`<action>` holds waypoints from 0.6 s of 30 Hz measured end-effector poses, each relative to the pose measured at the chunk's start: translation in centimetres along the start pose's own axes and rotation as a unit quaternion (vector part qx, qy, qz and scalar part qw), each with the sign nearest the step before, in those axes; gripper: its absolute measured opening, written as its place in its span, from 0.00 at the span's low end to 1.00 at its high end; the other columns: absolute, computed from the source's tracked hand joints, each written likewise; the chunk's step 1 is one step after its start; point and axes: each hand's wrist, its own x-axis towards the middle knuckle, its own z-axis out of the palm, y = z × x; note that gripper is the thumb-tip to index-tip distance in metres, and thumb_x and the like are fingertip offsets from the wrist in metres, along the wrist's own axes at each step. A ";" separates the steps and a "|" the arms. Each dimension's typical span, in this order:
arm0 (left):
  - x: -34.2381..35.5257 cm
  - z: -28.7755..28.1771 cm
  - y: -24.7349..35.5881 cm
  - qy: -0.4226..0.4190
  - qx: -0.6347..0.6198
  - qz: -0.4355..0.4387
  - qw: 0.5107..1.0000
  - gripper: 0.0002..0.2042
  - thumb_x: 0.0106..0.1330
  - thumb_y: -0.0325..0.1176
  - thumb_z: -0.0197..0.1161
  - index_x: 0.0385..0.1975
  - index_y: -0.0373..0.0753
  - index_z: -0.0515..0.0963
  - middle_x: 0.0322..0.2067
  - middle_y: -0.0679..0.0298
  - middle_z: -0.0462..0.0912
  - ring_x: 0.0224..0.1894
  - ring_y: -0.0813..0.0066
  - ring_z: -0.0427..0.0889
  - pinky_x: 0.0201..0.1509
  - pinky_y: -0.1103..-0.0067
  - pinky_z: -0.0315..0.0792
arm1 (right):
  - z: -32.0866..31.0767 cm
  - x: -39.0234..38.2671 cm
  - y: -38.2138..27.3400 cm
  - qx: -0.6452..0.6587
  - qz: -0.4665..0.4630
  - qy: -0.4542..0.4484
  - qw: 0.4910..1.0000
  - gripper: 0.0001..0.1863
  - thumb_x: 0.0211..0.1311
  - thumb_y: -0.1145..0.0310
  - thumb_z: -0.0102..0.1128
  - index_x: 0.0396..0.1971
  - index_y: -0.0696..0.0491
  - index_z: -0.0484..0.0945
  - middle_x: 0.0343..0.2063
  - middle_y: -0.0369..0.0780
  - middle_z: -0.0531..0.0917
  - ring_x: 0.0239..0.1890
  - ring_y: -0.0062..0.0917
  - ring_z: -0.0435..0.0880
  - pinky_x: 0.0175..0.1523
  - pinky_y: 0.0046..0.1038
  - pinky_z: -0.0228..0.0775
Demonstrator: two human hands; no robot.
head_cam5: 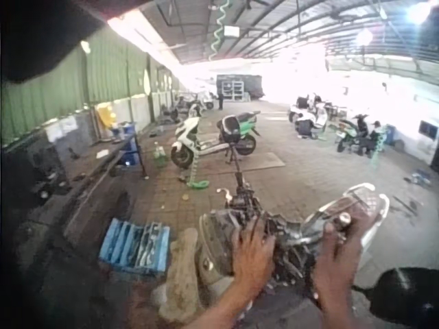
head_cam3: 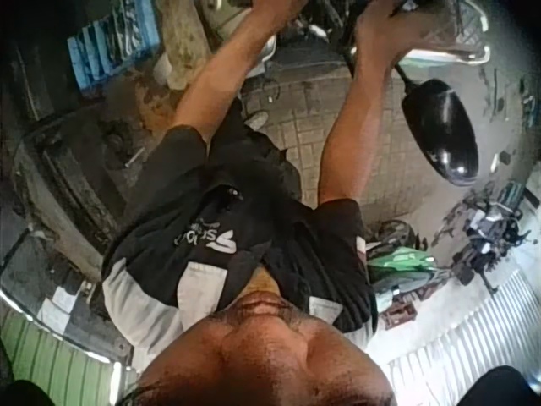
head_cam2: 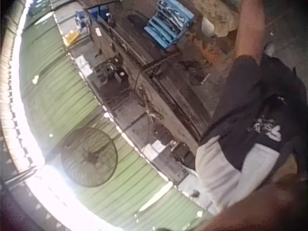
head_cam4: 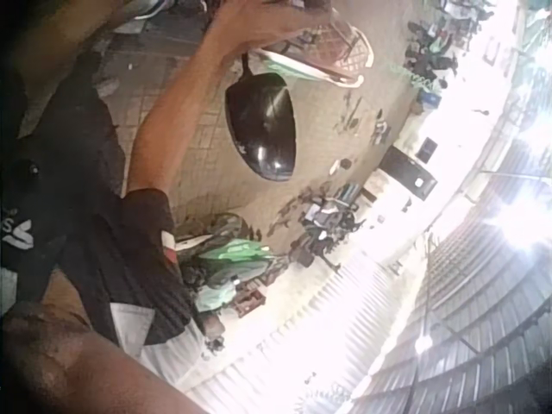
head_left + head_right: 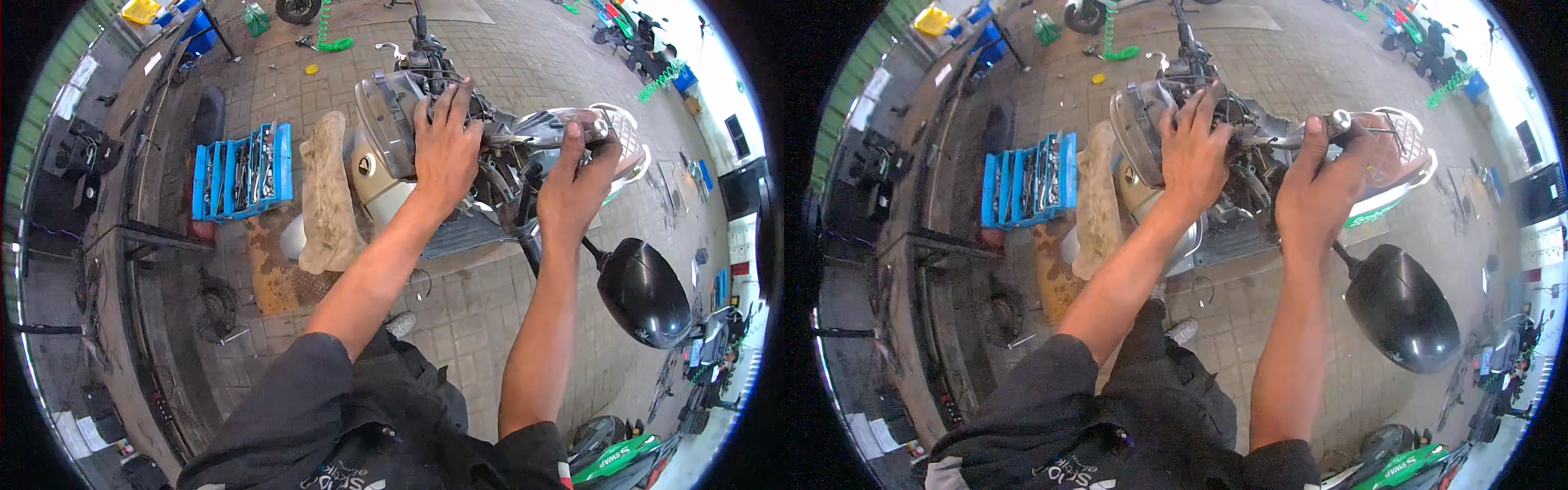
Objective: The person uses a T-handle socket wrench and a combination wrench to loosen and remove components from the handlebar assembly of a scooter, then handles various wires and connectors in the exposed front section.
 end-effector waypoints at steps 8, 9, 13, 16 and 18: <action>-0.3 -0.3 0.0 -0.011 -0.008 0.016 1.000 0.16 0.47 0.23 0.66 0.38 0.42 0.84 0.60 0.62 0.75 0.62 0.60 0.71 0.67 0.53 0.56 | -0.1 -0.2 -1.0 0.005 0.017 0.002 1.000 0.22 0.73 0.56 0.55 0.50 0.62 0.69 0.41 0.55 0.81 0.45 0.50 0.81 0.51 0.43 0.69; -0.4 -0.4 0.0 -0.013 -0.006 0.019 1.000 0.16 0.47 0.23 0.66 0.38 0.42 0.84 0.60 0.62 0.75 0.62 0.60 0.71 0.67 0.53 0.56 | -0.1 -0.2 -1.1 0.001 0.026 -0.004 1.000 0.23 0.73 0.55 0.54 0.50 0.62 0.69 0.41 0.55 0.80 0.45 0.51 0.80 0.51 0.44 0.69; -0.7 -0.5 -0.4 -0.051 0.010 0.037 0.998 0.17 0.49 0.25 0.67 0.41 0.44 0.84 0.51 0.64 0.80 0.56 0.63 0.75 0.68 0.53 0.55 | 0.1 -0.3 -1.1 -0.004 -0.002 0.015 1.000 0.23 0.73 0.55 0.54 0.50 0.63 0.68 0.41 0.56 0.80 0.45 0.52 0.80 0.50 0.45 0.68; -0.3 -1.0 0.2 -0.081 0.003 0.031 0.996 0.16 0.51 0.28 0.70 0.42 0.45 0.84 0.46 0.65 0.82 0.52 0.63 0.77 0.68 0.52 0.55 | 0.0 -0.3 -1.1 -0.017 0.023 0.003 1.000 0.23 0.73 0.56 0.53 0.50 0.64 0.68 0.41 0.56 0.79 0.45 0.53 0.79 0.51 0.46 0.68; -0.1 -1.1 0.2 -0.094 -0.020 0.014 0.995 0.16 0.51 0.31 0.71 0.42 0.46 0.84 0.43 0.65 0.83 0.50 0.63 0.78 0.68 0.53 0.55 | 0.3 -0.5 -0.9 -0.020 -0.007 0.024 0.999 0.22 0.73 0.57 0.53 0.49 0.64 0.69 0.42 0.56 0.79 0.46 0.53 0.79 0.51 0.46 0.67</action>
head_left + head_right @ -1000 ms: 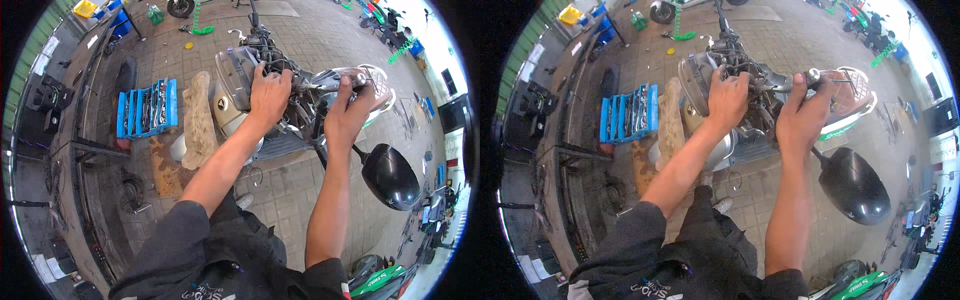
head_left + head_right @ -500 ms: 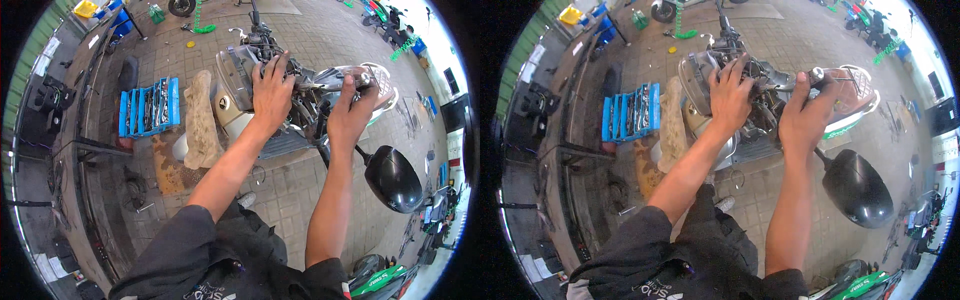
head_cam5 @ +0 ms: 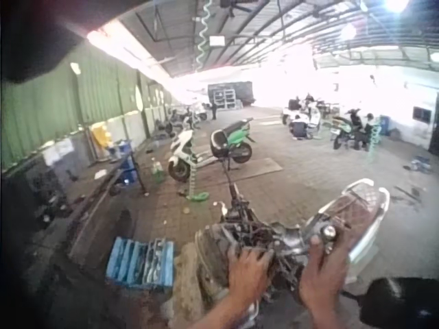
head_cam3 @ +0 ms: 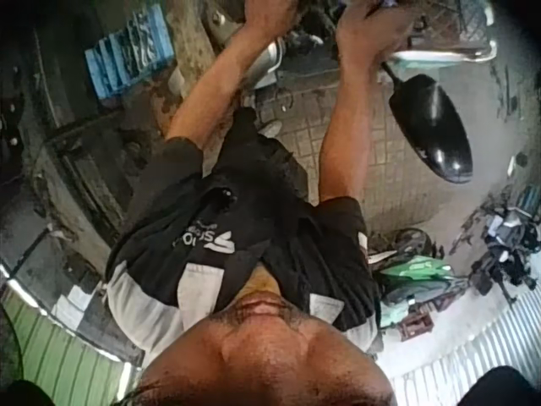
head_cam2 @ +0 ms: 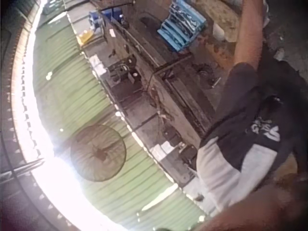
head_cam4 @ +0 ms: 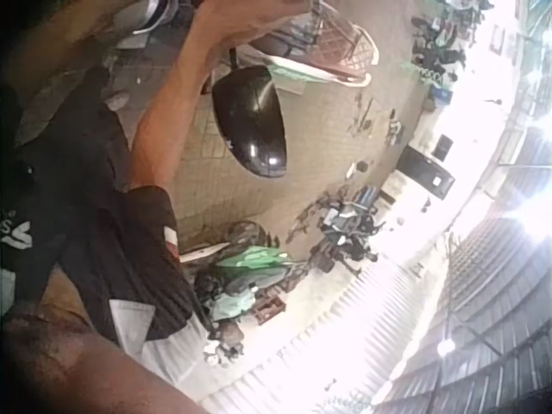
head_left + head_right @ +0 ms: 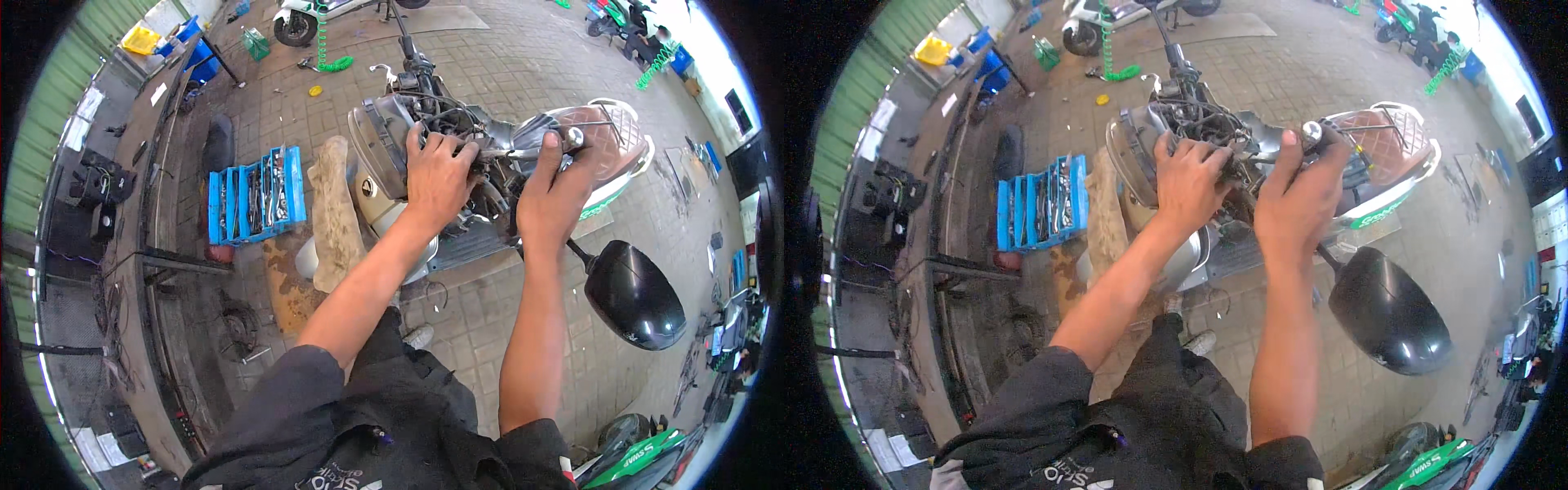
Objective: The person uses a T-handle socket wrench and a combination wrench to loosen and remove components from the handlebar assembly of a scooter, then handles various wires and connectors in the exposed front section.
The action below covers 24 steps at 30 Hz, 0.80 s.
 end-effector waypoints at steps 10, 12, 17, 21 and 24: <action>0.1 1.2 -0.3 -0.012 0.021 -0.046 0.999 0.26 0.49 0.23 0.67 0.51 0.35 0.70 0.30 0.56 0.85 0.40 0.59 0.84 0.69 0.54 0.55 | 0.0 0.0 -0.2 0.009 -0.002 -0.009 1.000 0.20 0.71 0.61 0.56 0.49 0.64 0.69 0.42 0.55 0.80 0.45 0.52 0.80 0.49 0.46 0.68; -0.4 1.4 -0.5 0.005 0.023 -0.016 1.000 0.26 0.48 0.21 0.65 0.51 0.35 0.70 0.31 0.57 0.84 0.41 0.59 0.84 0.69 0.53 0.54 | -0.1 0.0 -0.4 0.009 -0.003 -0.016 1.000 0.21 0.71 0.60 0.57 0.49 0.63 0.68 0.42 0.55 0.80 0.45 0.53 0.80 0.49 0.46 0.68; -0.7 1.4 -1.0 0.020 0.026 0.029 0.999 0.23 0.50 0.24 0.67 0.49 0.38 0.73 0.31 0.62 0.84 0.42 0.62 0.83 0.69 0.52 0.54 | 0.0 0.0 -0.4 0.003 0.006 -0.013 1.000 0.21 0.71 0.59 0.56 0.50 0.63 0.68 0.43 0.56 0.79 0.46 0.54 0.79 0.51 0.47 0.68; -0.4 1.0 -0.4 0.027 0.028 0.025 0.999 0.21 0.52 0.29 0.70 0.48 0.42 0.74 0.33 0.64 0.84 0.43 0.63 0.82 0.68 0.54 0.56 | -0.1 0.0 -0.4 -0.005 0.004 -0.009 1.000 0.22 0.72 0.58 0.55 0.50 0.63 0.68 0.44 0.57 0.79 0.47 0.55 0.78 0.53 0.48 0.66; -0.1 1.1 -0.4 -0.027 0.049 -0.006 0.998 0.20 0.54 0.32 0.71 0.46 0.43 0.75 0.33 0.64 0.84 0.44 0.63 0.82 0.67 0.54 0.57 | -0.2 -0.1 -0.5 -0.019 0.009 -0.015 1.000 0.21 0.72 0.58 0.55 0.50 0.63 0.68 0.44 0.57 0.79 0.47 0.55 0.78 0.53 0.47 0.67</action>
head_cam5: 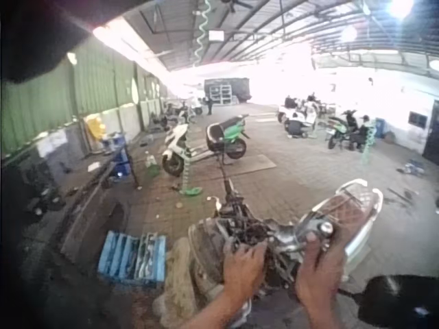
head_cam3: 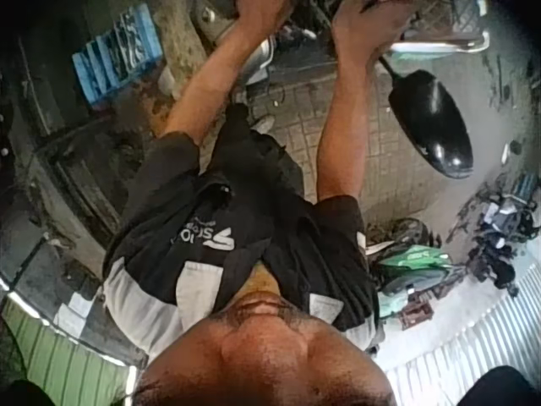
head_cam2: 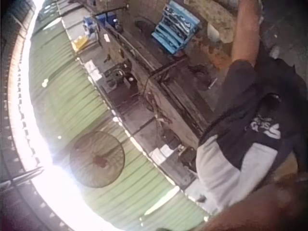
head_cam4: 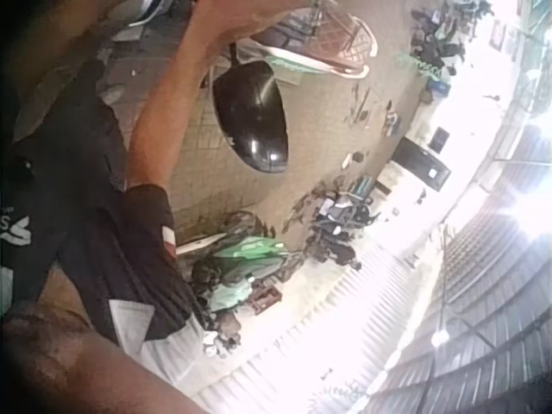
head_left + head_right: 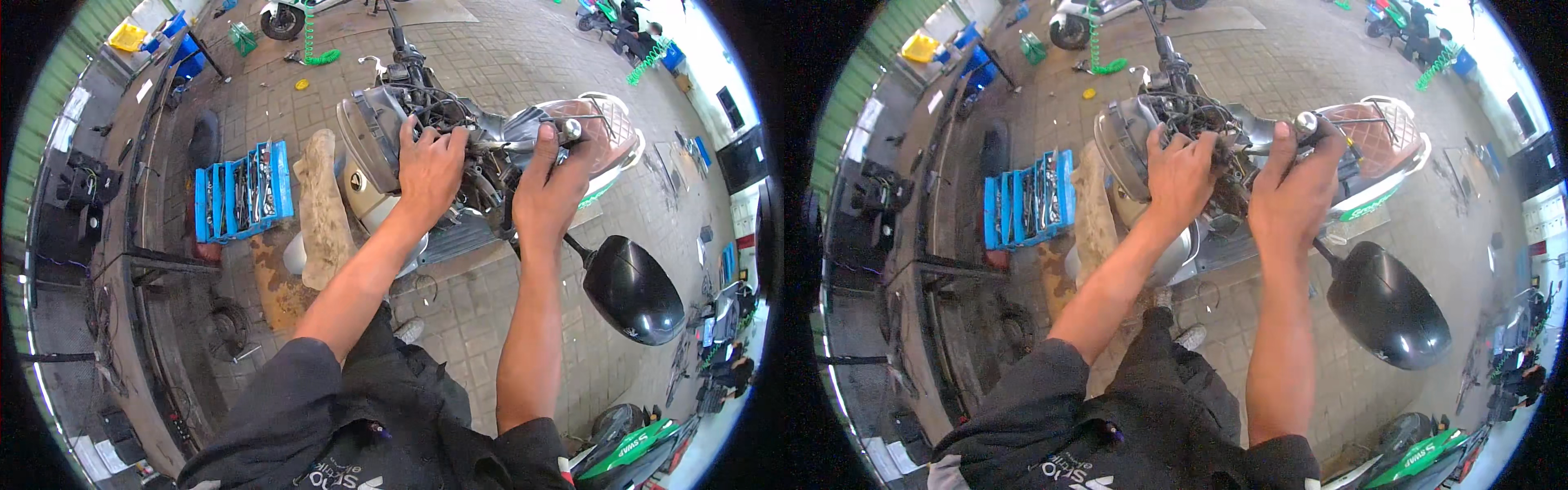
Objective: The person uses a T-handle socket wrench and a combination wrench to loosen and remove components from the handlebar assembly of a scooter, then handles various wires and connectors in the exposed front section.
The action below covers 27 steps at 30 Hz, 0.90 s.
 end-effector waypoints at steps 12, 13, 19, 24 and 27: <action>6.5 -17.7 -3.9 0.303 -0.406 -0.136 0.851 0.15 0.59 0.29 0.74 0.44 0.29 0.82 0.37 0.60 0.87 0.36 0.74 0.85 0.44 0.78 0.78 | -0.1 0.0 0.0 0.072 0.020 0.017 0.997 0.22 0.67 0.60 0.62 0.50 0.61 0.70 0.42 0.47 0.76 0.42 0.36 0.77 0.44 0.34 0.69; 5.2 -19.7 -3.5 0.316 -0.405 -0.119 0.850 0.15 0.59 0.26 0.73 0.45 0.28 0.82 0.38 0.61 0.87 0.37 0.75 0.85 0.43 0.79 0.78 | -0.2 0.0 0.1 0.127 0.057 0.024 0.990 0.24 0.66 0.60 0.64 0.51 0.61 0.70 0.43 0.44 0.75 0.41 0.29 0.75 0.42 0.29 0.69; -2.0 -20.2 -6.5 0.211 -0.350 -0.236 0.882 0.09 0.59 0.24 0.72 0.37 0.30 0.81 0.34 0.59 0.87 0.34 0.76 0.86 0.37 0.80 0.80 | 0.5 -1.5 -0.6 0.193 0.008 0.044 0.980 0.28 0.61 0.60 0.69 0.54 0.60 0.69 0.43 0.40 0.71 0.41 0.21 0.70 0.39 0.22 0.67; 3.0 -13.0 -7.0 0.084 -0.333 -0.195 0.919 0.09 0.55 0.25 0.74 0.33 0.31 0.81 0.32 0.58 0.87 0.33 0.77 0.85 0.39 0.79 0.79 | -0.9 -3.0 0.1 0.157 -0.064 0.087 0.982 0.29 0.62 0.63 0.66 0.56 0.60 0.64 0.42 0.40 0.71 0.41 0.23 0.70 0.43 0.24 0.66; 7.6 -11.1 -9.1 0.185 -0.257 -0.188 0.930 0.10 0.53 0.27 0.75 0.32 0.32 0.81 0.31 0.60 0.87 0.36 0.76 0.84 0.44 0.74 0.79 | -4.0 -5.8 -2.2 0.147 -0.140 0.037 0.979 0.23 0.63 0.62 0.61 0.50 0.61 0.67 0.39 0.43 0.72 0.38 0.28 0.71 0.48 0.33 0.66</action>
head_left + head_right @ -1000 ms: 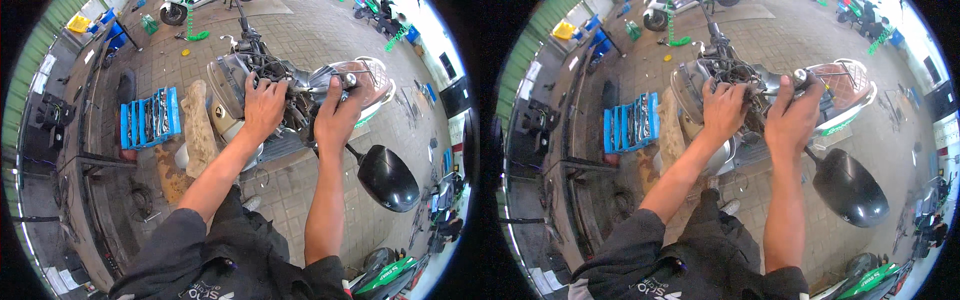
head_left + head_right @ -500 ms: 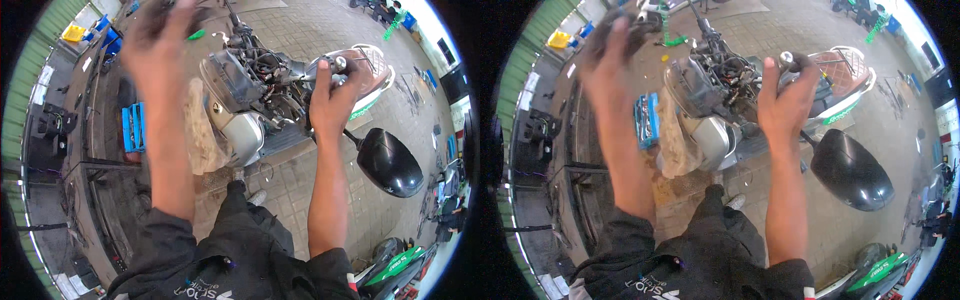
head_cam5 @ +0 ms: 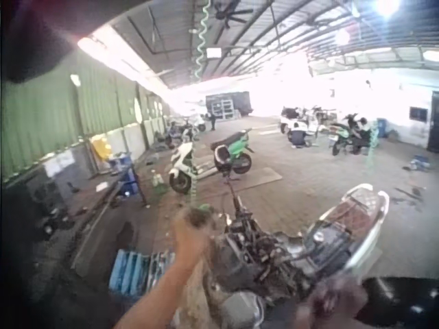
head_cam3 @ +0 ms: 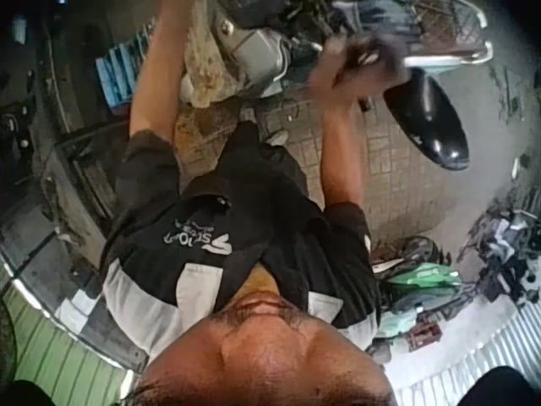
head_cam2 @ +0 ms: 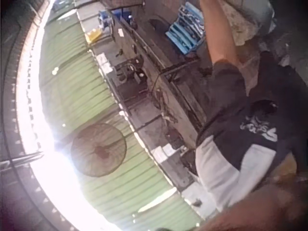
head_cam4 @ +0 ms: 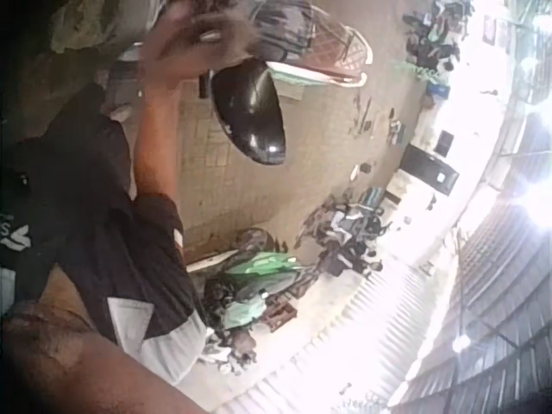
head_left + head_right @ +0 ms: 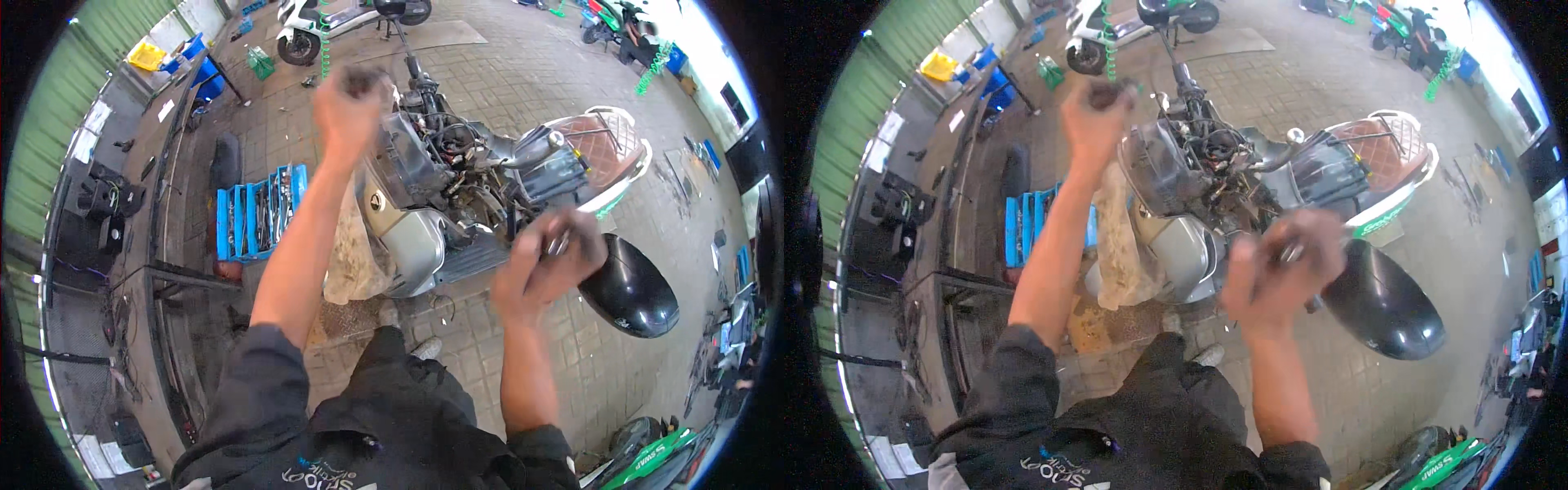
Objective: The person uses a T-handle socket wrench and a combination wrench to loosen and remove components from the handlebar assembly of a scooter, then handles various wires and connectors in the exposed front section.
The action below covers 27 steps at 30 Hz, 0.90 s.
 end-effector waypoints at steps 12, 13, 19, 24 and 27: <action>2.3 3.3 6.2 -0.338 -0.332 0.062 0.879 0.10 0.61 0.27 0.71 0.41 0.37 0.80 0.35 0.63 0.86 0.31 0.80 0.83 0.35 0.80 0.76 | -6.2 -15.6 -6.7 -0.026 0.431 -0.299 0.851 0.12 0.62 0.64 0.65 0.41 0.54 0.80 0.32 0.45 0.84 0.33 0.40 0.83 0.39 0.36 0.74; 2.6 3.5 5.8 -0.342 -0.337 0.060 0.875 0.10 0.61 0.27 0.71 0.41 0.37 0.80 0.35 0.63 0.86 0.31 0.80 0.83 0.35 0.80 0.76 | -5.8 -15.6 -7.0 -0.040 0.447 -0.323 0.833 0.12 0.63 0.64 0.64 0.41 0.54 0.80 0.33 0.45 0.84 0.33 0.41 0.83 0.40 0.36 0.74; 7.4 -2.9 9.2 -0.147 -0.820 -0.064 0.550 0.10 0.73 0.41 0.58 0.42 0.43 0.78 0.30 0.67 0.81 0.25 0.74 0.79 0.30 0.78 0.74 | -3.4 -12.0 -7.6 -0.036 0.519 -0.275 0.809 0.19 0.68 0.58 0.61 0.47 0.58 0.80 0.35 0.45 0.85 0.33 0.34 0.84 0.39 0.34 0.73; -1.8 -4.6 5.1 -0.570 -0.560 -0.017 0.601 0.09 0.57 0.31 0.72 0.32 0.36 0.80 0.25 0.59 0.83 0.26 0.66 0.84 0.32 0.73 0.78 | -5.9 -12.0 -7.3 0.237 0.646 -0.100 0.719 0.28 0.71 0.55 0.57 0.62 0.60 0.70 0.45 0.43 0.84 0.37 0.29 0.84 0.42 0.31 0.75; -7.5 -5.3 4.9 -0.788 -0.393 0.025 0.473 0.10 0.54 0.29 0.76 0.30 0.34 0.81 0.27 0.58 0.86 0.32 0.64 0.87 0.36 0.73 0.79 | -6.5 -13.1 -6.3 0.410 0.611 -0.165 0.656 0.32 0.74 0.54 0.52 0.69 0.59 0.61 0.52 0.41 0.81 0.43 0.29 0.83 0.50 0.32 0.74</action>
